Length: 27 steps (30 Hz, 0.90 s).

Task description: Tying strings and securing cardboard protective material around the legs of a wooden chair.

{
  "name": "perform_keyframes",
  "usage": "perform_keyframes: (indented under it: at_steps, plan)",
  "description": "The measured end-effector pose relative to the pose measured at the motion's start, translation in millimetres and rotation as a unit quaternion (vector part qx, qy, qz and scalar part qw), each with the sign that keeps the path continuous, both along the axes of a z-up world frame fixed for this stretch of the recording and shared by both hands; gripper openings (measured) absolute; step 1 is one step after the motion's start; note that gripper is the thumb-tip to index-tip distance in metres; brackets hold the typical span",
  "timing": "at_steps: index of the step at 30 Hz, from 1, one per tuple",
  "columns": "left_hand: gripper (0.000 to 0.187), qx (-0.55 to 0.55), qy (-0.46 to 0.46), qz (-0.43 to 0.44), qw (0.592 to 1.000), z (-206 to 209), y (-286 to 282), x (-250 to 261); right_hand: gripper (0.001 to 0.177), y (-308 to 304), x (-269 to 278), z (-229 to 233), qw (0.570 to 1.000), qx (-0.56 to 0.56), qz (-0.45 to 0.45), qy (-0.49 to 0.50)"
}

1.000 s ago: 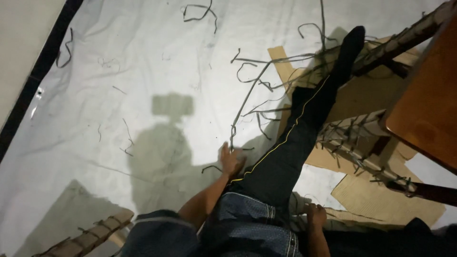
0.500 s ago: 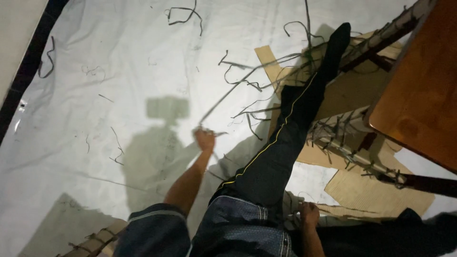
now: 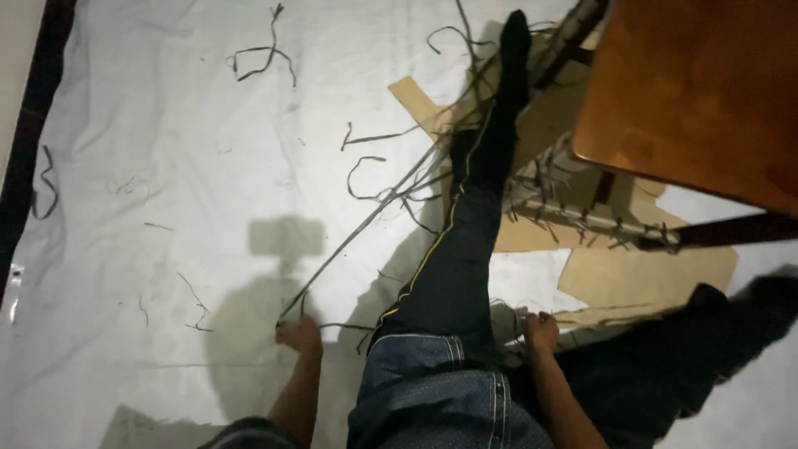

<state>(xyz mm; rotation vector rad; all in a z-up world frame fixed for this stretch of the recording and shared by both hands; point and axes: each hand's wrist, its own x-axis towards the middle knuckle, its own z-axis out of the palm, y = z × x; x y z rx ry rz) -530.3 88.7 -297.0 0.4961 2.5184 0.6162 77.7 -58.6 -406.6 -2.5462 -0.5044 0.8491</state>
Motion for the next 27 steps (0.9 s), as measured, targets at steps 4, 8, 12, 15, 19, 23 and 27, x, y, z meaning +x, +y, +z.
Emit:
perform_keyframes:
  at_steps: [4, 8, 12, 15, 19, 23, 27]
  plan:
    - [0.081, 0.007, -0.013, 0.007, 1.0, -5, -47, -15, 0.062, -5, -9, 14, 0.999, 0.029, -0.027, -0.003]
    - [0.079, -0.024, -0.002, 0.05, 0.998, 7, -48, -18, 0.055, -28, 15, -18, 0.962, 0.172, -0.158, 0.142]
    - [0.079, -0.06, 0.022, 0.02, 0.998, 10, -40, -9, 0.062, -7, 20, 1, 0.986, 0.087, -0.142, 0.013]
    - [0.079, -0.04, -0.004, 0.018, 0.999, 36, -20, 17, 0.061, 3, -22, 47, 0.953, 0.261, -0.138, 0.067]
    - [0.065, -0.029, 0.012, 0.027, 0.999, 52, -10, 21, 0.059, 2, -19, 31, 0.987, 0.128, -0.095, 0.038]
    - [0.077, 0.049, -0.011, -0.019, 0.999, 46, -25, 8, 0.053, 19, -51, 126, 0.986, 0.155, -0.068, 0.002]
    - [0.066, 0.115, 0.067, -0.117, 0.984, 105, 11, 24, 0.059, 79, -75, 269, 0.935, 0.314, 0.072, -0.149]
